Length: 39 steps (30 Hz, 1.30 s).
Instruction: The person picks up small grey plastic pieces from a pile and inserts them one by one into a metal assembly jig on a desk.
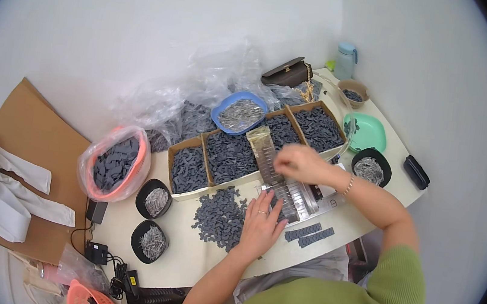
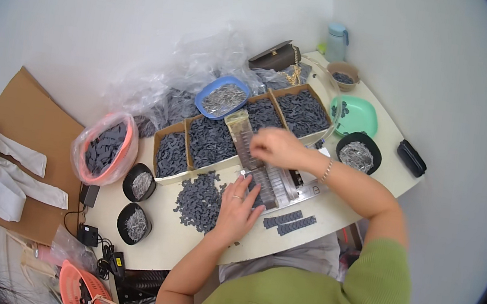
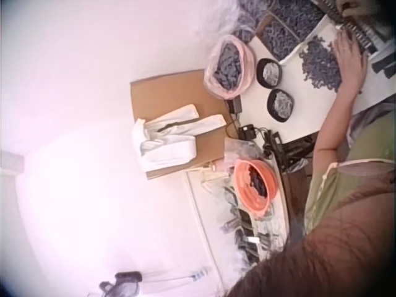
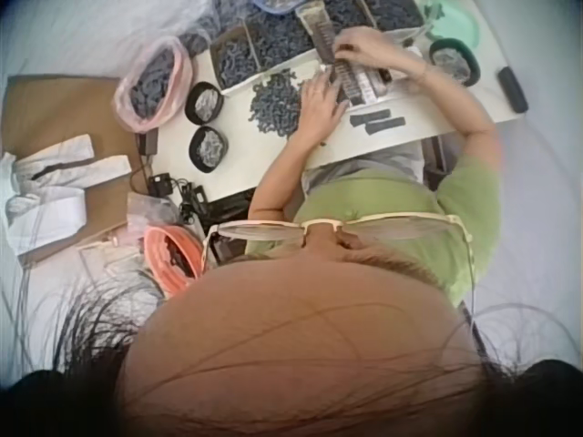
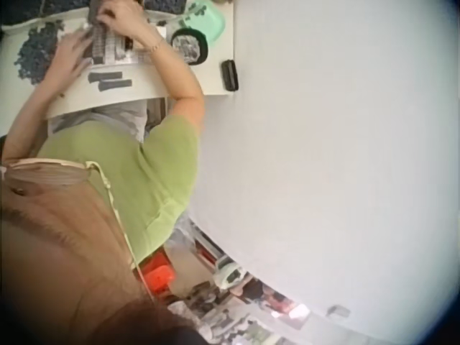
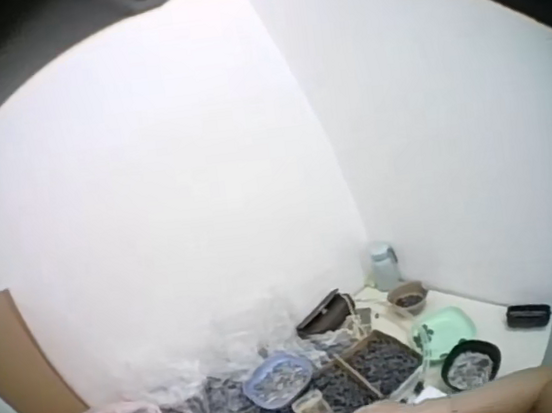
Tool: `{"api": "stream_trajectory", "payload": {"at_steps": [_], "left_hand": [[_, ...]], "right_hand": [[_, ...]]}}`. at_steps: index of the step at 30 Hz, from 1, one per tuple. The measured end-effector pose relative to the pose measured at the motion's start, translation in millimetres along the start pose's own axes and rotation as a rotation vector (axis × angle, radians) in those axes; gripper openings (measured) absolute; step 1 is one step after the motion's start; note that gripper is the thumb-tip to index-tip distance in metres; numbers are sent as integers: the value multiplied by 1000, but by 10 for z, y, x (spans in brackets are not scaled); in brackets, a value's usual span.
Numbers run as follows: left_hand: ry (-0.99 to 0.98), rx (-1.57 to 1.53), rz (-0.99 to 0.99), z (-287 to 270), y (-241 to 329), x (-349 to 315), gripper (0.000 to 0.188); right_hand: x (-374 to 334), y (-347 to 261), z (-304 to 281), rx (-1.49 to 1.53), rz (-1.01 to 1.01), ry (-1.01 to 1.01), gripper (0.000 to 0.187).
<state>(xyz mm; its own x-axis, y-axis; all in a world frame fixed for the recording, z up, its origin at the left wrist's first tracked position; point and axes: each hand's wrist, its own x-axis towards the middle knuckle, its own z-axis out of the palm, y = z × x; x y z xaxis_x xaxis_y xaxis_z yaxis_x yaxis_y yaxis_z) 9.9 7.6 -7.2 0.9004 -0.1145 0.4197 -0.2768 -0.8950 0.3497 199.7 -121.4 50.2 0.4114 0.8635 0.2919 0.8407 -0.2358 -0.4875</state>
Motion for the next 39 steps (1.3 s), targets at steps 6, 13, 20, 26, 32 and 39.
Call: {"api": "stream_trajectory", "payload": {"at_steps": [6, 13, 20, 26, 32, 39], "left_hand": [[-29, 130, 42, -20, 64, 18, 47], [235, -44, -128, -179, -7, 79, 43], [367, -145, -157, -258, -61, 84, 40], [321, -149, -167, -224, -55, 69, 39], [326, -111, -148, -259, -23, 93, 39], [113, -58, -16, -287, -17, 111, 21]], "right_hand": [[383, 244, 124, 252, 132, 298, 46], [-106, -382, -64, -141, -246, 430, 37], [-1071, -655, 327, -445, -519, 267, 25], [-1152, -849, 398, -560, -470, 163, 30], [-1114, -774, 383, -537, -534, 146, 30], [-600, -372, 82, -327, -387, 515, 21]]}}
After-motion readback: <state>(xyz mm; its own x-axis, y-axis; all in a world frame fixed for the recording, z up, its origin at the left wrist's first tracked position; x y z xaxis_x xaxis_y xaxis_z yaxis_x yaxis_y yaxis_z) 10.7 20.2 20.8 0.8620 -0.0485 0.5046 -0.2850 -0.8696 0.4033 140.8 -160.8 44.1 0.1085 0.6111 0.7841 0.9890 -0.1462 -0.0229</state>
